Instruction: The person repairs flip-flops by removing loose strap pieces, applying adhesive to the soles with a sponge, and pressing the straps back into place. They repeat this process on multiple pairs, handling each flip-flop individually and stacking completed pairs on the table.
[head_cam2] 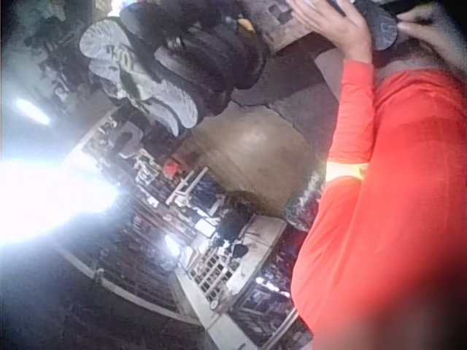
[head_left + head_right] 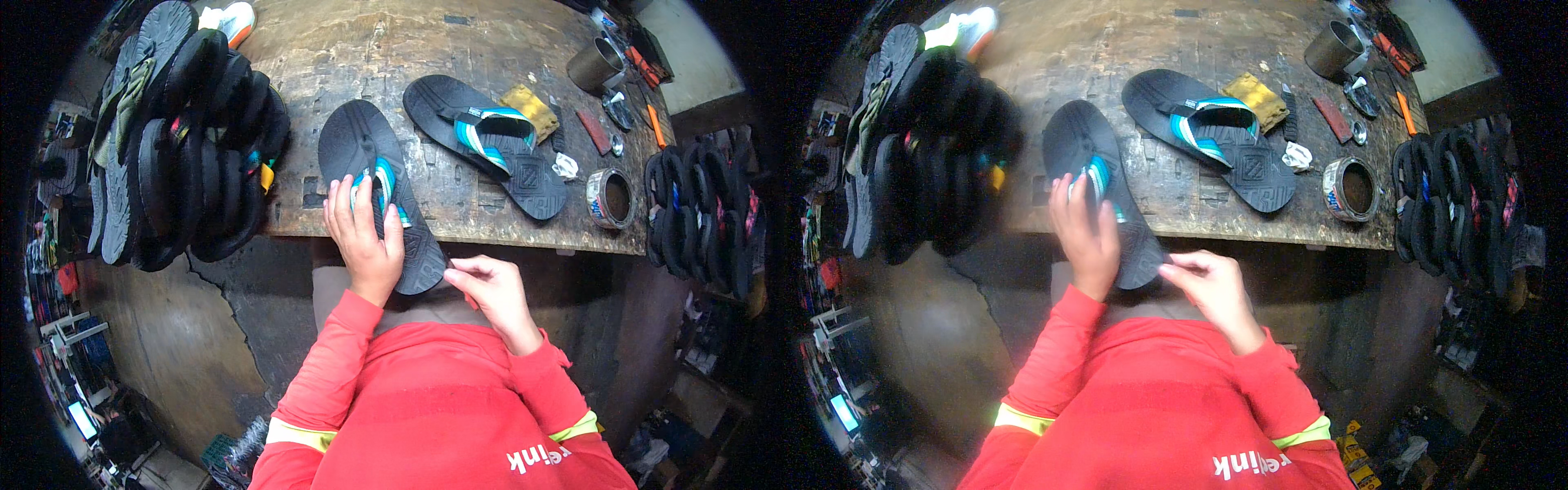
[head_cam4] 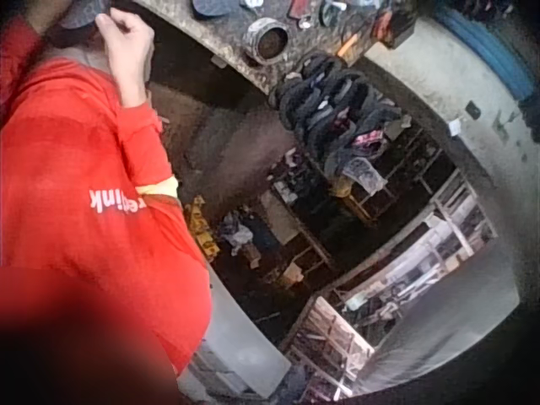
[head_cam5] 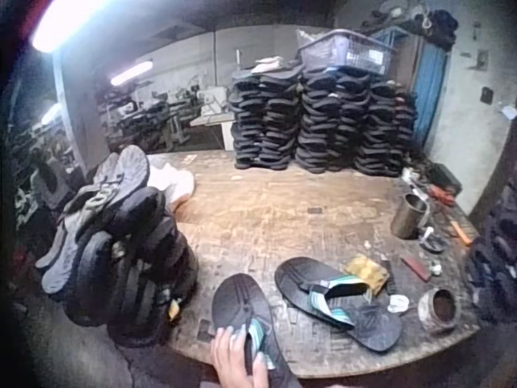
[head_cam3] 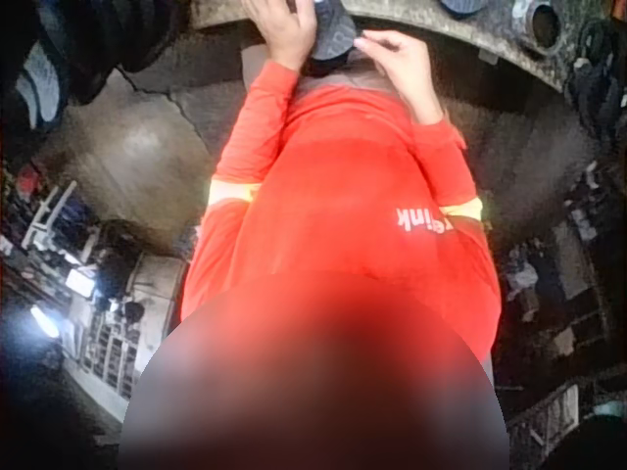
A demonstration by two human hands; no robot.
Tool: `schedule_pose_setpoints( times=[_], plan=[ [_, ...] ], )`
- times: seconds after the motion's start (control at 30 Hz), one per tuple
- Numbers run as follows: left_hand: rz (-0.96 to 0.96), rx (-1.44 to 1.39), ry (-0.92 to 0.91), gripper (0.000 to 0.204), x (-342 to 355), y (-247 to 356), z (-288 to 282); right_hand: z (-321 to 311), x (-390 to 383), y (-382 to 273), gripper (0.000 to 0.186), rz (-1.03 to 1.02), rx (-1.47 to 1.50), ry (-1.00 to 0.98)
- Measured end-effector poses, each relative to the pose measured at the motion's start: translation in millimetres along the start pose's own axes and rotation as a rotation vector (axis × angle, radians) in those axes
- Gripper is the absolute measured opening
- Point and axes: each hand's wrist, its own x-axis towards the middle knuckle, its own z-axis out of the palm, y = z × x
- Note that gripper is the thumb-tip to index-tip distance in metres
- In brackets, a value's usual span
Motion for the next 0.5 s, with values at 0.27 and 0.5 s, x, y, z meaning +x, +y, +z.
schedule_pose_setpoints(
  times=[0.27, 0.5],
  plan=[
    [0.039, -0.016, 0.002, 0.056, 0, -4, 0, -2, 18, 11, 0.028, -0.004, 0.104, -0.048],
    [0.077, -0.035, -0.096, 0.05, 0, -13, -13, 4, 4, 24, 0.024, 0.108, 0.242, -0.054]
  ],
)
